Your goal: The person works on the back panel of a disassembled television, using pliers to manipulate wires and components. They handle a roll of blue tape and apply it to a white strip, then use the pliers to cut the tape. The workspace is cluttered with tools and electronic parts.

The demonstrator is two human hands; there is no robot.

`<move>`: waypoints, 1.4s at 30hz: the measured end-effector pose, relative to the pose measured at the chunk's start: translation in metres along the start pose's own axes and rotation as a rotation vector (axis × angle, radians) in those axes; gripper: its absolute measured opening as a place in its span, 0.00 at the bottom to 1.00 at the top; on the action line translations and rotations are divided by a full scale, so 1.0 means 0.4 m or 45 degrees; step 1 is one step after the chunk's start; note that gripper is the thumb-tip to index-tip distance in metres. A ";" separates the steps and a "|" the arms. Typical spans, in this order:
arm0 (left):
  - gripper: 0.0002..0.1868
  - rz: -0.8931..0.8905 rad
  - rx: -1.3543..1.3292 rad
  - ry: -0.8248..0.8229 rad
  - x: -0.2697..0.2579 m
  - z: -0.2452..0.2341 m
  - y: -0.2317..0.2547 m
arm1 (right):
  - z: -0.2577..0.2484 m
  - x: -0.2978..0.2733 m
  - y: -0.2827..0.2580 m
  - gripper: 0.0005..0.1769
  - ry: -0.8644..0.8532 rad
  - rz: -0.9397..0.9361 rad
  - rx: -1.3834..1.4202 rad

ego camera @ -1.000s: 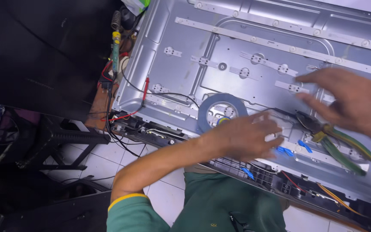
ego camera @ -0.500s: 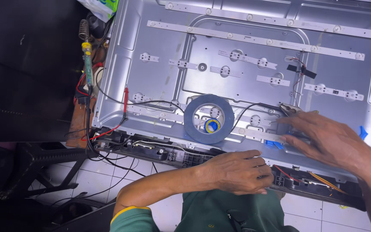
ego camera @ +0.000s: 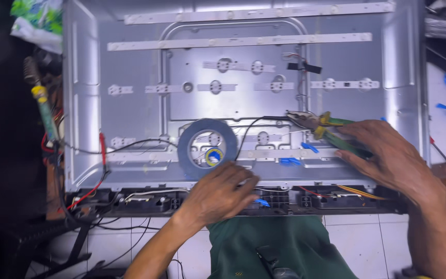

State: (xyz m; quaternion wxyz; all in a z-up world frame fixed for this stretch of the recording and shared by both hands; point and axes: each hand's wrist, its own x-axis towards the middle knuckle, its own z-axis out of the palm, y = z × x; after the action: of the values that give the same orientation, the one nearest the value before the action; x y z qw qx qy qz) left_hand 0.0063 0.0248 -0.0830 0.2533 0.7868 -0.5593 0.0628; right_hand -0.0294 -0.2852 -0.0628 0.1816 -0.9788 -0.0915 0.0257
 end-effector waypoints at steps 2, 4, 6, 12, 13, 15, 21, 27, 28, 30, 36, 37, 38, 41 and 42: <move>0.15 -0.088 0.089 0.025 -0.007 -0.008 -0.009 | 0.007 -0.005 0.011 0.24 0.057 -0.041 0.069; 0.15 -0.114 0.135 0.021 -0.005 -0.012 -0.015 | 0.016 -0.011 0.017 0.23 0.114 -0.057 0.093; 0.14 -0.141 0.182 0.019 -0.006 -0.008 -0.019 | 0.029 -0.017 0.027 0.22 0.170 -0.073 0.114; 0.14 -0.168 0.247 -0.026 0.018 -0.001 -0.031 | 0.031 -0.026 0.028 0.22 0.061 0.012 0.163; 0.15 -0.180 0.276 -0.094 0.021 0.001 -0.033 | 0.032 -0.030 0.029 0.23 0.032 0.033 0.168; 0.16 -0.178 0.301 -0.160 0.029 0.000 -0.037 | 0.040 -0.037 0.029 0.24 0.010 0.066 0.168; 0.21 -0.174 0.354 -0.512 0.085 0.014 -0.056 | 0.072 -0.064 0.050 0.27 0.084 0.053 0.198; 0.24 -0.112 0.509 -0.685 0.127 0.028 -0.060 | 0.085 -0.071 0.069 0.27 0.205 -0.162 0.223; 0.25 -0.138 0.470 -0.745 0.137 0.029 -0.059 | 0.089 -0.072 0.072 0.27 0.204 -0.166 0.230; 0.26 -0.164 0.443 -0.801 0.159 0.032 -0.063 | 0.093 -0.072 0.076 0.27 0.215 -0.175 0.235; 0.23 -0.184 0.368 -0.806 0.178 0.082 -0.103 | 0.097 -0.074 0.088 0.28 0.189 -0.152 0.263; 0.23 -0.202 0.292 -0.791 0.185 0.076 -0.104 | 0.095 -0.073 0.089 0.28 0.180 -0.149 0.296; 0.23 -0.218 0.216 -0.776 0.192 0.070 -0.105 | 0.092 -0.072 0.089 0.27 0.171 -0.146 0.328; 0.24 -0.143 0.213 -0.696 0.182 0.083 -0.132 | 0.098 -0.068 0.092 0.27 0.193 -0.113 0.326; 0.24 -0.144 0.219 -0.690 0.186 0.077 -0.135 | 0.100 -0.061 0.096 0.27 0.197 -0.120 0.323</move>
State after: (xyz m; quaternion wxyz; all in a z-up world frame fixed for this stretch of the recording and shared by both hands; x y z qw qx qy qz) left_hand 0.0770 -0.0394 -0.0990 0.0302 0.8235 -0.5544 -0.1168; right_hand -0.0503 -0.3110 -0.1136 0.3112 -0.9417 -0.1189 -0.0469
